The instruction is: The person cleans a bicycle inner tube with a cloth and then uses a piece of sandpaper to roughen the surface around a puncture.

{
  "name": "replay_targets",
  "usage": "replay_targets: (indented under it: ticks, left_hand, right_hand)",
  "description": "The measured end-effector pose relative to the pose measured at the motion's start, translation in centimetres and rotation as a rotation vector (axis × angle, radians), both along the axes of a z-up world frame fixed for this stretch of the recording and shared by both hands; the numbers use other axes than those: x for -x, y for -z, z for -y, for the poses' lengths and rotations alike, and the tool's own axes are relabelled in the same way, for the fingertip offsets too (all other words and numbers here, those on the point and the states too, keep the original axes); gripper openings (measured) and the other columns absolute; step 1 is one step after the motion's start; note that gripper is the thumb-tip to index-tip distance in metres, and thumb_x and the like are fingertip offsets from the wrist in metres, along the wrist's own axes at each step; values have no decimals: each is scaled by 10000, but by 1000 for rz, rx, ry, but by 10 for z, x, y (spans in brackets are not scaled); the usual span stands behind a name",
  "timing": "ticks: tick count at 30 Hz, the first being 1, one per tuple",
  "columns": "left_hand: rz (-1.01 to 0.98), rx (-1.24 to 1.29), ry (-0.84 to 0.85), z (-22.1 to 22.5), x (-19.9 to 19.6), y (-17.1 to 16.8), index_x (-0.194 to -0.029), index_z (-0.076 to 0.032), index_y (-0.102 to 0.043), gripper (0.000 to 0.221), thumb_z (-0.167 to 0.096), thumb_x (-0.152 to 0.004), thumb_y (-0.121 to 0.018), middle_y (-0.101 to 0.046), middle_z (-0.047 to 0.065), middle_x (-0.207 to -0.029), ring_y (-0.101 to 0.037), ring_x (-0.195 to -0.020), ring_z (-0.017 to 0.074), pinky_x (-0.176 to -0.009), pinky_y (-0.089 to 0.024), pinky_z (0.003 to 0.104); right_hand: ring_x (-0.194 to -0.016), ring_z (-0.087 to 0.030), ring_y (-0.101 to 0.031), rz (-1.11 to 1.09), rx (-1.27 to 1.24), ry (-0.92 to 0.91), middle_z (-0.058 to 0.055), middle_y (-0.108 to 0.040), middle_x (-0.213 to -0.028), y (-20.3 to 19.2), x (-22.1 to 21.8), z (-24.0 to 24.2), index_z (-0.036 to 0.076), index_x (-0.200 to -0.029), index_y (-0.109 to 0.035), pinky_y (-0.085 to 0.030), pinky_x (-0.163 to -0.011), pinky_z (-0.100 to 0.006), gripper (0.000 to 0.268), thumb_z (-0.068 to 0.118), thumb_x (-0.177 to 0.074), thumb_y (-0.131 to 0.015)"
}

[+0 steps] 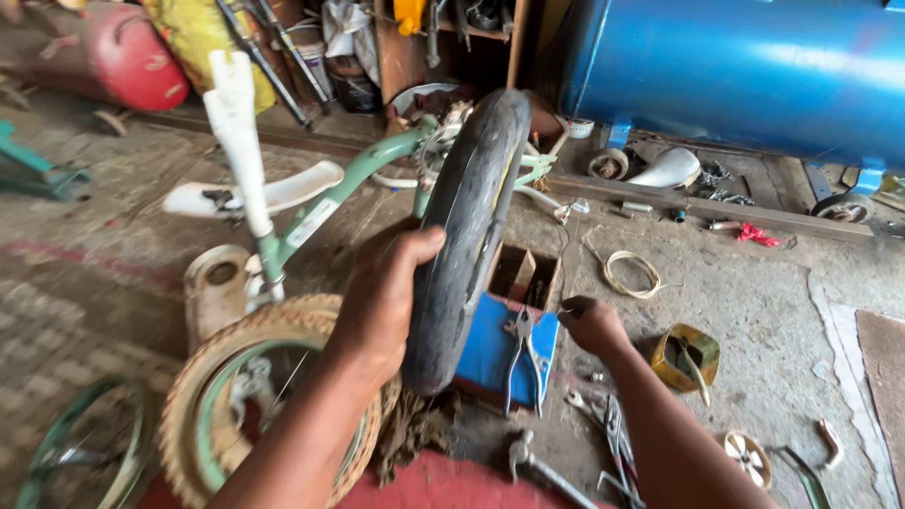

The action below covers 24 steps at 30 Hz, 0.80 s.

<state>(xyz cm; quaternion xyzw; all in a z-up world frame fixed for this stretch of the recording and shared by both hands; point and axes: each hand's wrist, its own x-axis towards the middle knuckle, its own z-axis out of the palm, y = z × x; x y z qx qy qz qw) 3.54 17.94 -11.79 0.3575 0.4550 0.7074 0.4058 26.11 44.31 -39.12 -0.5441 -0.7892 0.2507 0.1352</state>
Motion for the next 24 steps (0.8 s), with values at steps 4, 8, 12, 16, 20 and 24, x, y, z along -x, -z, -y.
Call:
replay_targets:
  ticks: [4,8,12,16,20,24]
  left_hand:
    - [-19,5,19,-19,16,20,-890,4,-702,282,-257,-892,-593,-700,66,-767,-649,-650,154,-602,-551,366]
    - [-86,197,-13,-33,17,36,-829,11,-727,370,-321,-888,-575,-705,70,-687,-649,-591,162,-545,-546,354]
    - [15,133,-10,-32,22,45,-997,22,-728,349,-279,-859,-616,-693,61,-770,-627,-677,147,-621,-513,322]
    - [201,184,39,-22,33,53,-1142,123,-735,454,-245,-889,-653,-710,154,-829,-644,-704,224,-607,-514,364]
    - [378,168,34,-21,38,55,-1233,106,-691,504,-226,-856,-658,-741,168,-943,-712,-839,242,-731,-592,396]
    - [246,206,54,-21,45,53,-1272,97,-636,536,-232,-848,-653,-748,178,-974,-706,-846,223,-753,-568,355]
  right_hand:
    - [-1016,-277,-752,72,78,-13,-111,-769,-1131,19,33,-43,205,-1233,-737,-571,-929,-387,377,384,-906,-681]
    - [-978,-337,-715,420,-245,-247,-140,-752,-1059,72,74,-108,133,-1056,-789,-567,-843,-430,299,380,-927,-681]
    - [-885,-284,-755,821,-276,-741,-82,-790,-922,120,115,-146,160,-884,-834,-599,-781,-407,185,233,-828,-673]
    - [-786,-273,-769,594,149,-533,-125,-785,-836,153,129,-148,93,-849,-808,-609,-743,-369,371,433,-865,-660]
    - [-892,-296,-746,472,183,-672,-146,-792,-1008,161,129,-155,101,-1033,-808,-561,-761,-390,523,573,-871,-651]
    - [-975,-309,-698,337,713,-212,-94,-700,-1139,164,141,-149,151,-1217,-701,-576,-775,-495,651,692,-936,-474]
